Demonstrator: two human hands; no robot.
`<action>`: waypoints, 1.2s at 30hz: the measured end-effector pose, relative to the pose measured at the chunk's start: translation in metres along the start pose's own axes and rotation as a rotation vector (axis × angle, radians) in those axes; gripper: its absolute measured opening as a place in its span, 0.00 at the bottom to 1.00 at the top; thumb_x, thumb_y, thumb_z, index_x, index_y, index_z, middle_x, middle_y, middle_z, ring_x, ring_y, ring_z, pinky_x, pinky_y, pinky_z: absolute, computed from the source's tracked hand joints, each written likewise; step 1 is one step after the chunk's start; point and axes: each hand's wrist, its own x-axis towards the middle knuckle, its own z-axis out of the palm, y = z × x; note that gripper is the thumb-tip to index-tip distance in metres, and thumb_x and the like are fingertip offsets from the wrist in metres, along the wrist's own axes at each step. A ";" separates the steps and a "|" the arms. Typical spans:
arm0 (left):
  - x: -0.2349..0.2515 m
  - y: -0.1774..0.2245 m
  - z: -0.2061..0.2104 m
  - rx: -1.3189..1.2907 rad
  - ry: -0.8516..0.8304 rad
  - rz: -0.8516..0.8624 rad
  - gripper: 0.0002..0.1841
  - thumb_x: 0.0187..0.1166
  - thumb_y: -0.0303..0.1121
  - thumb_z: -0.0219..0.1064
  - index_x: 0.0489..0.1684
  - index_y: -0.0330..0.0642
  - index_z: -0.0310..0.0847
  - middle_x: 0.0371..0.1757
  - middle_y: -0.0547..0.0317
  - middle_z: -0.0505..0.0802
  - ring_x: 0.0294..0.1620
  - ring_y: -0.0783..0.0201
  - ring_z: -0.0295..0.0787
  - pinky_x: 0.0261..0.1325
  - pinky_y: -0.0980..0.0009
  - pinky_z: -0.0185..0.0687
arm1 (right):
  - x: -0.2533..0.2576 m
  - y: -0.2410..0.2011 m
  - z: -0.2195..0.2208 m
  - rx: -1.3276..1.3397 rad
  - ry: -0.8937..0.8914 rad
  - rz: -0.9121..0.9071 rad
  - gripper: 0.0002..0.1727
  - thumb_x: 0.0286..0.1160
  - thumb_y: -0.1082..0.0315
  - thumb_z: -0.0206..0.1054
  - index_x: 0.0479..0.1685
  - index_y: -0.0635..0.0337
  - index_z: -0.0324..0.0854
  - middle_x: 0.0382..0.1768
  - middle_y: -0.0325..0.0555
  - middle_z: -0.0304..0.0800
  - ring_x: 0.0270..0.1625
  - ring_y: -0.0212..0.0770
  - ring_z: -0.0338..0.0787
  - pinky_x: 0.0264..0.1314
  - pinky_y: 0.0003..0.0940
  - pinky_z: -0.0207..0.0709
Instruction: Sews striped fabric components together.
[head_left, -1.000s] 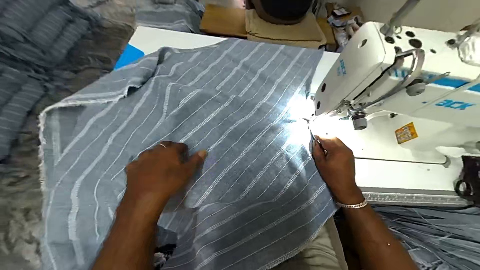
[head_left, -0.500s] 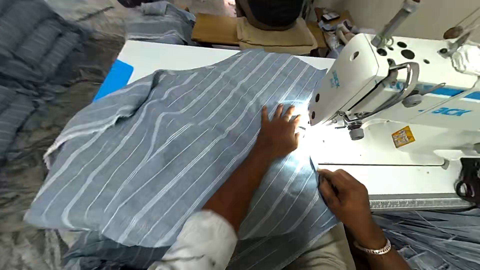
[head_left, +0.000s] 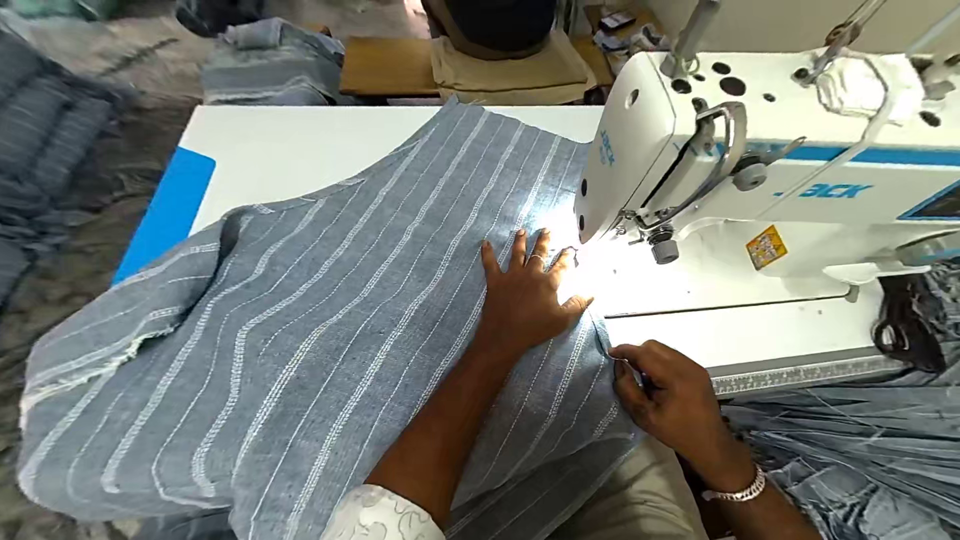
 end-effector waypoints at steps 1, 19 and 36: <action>0.000 0.001 0.000 0.003 0.001 -0.003 0.44 0.74 0.80 0.39 0.90 0.72 0.65 0.96 0.60 0.60 0.97 0.42 0.43 0.84 0.18 0.22 | 0.001 -0.001 -0.001 -0.002 -0.006 0.000 0.16 0.75 0.57 0.61 0.50 0.48 0.94 0.26 0.31 0.80 0.27 0.29 0.78 0.25 0.30 0.74; -0.204 -0.111 -0.028 -0.033 0.183 -0.611 0.54 0.75 0.80 0.44 0.94 0.46 0.57 0.94 0.33 0.57 0.92 0.17 0.40 0.73 0.05 0.23 | 0.020 -0.017 0.001 -0.103 -0.087 0.091 0.14 0.80 0.65 0.64 0.57 0.50 0.93 0.35 0.42 0.91 0.33 0.42 0.91 0.30 0.45 0.85; -0.008 -0.217 -0.069 -0.002 0.178 -0.300 0.49 0.74 0.78 0.49 0.86 0.48 0.69 0.84 0.37 0.76 0.87 0.26 0.62 0.77 0.10 0.39 | 0.066 -0.030 0.026 -0.220 -0.034 0.258 0.16 0.85 0.61 0.59 0.57 0.50 0.92 0.40 0.45 0.92 0.38 0.46 0.93 0.34 0.48 0.85</action>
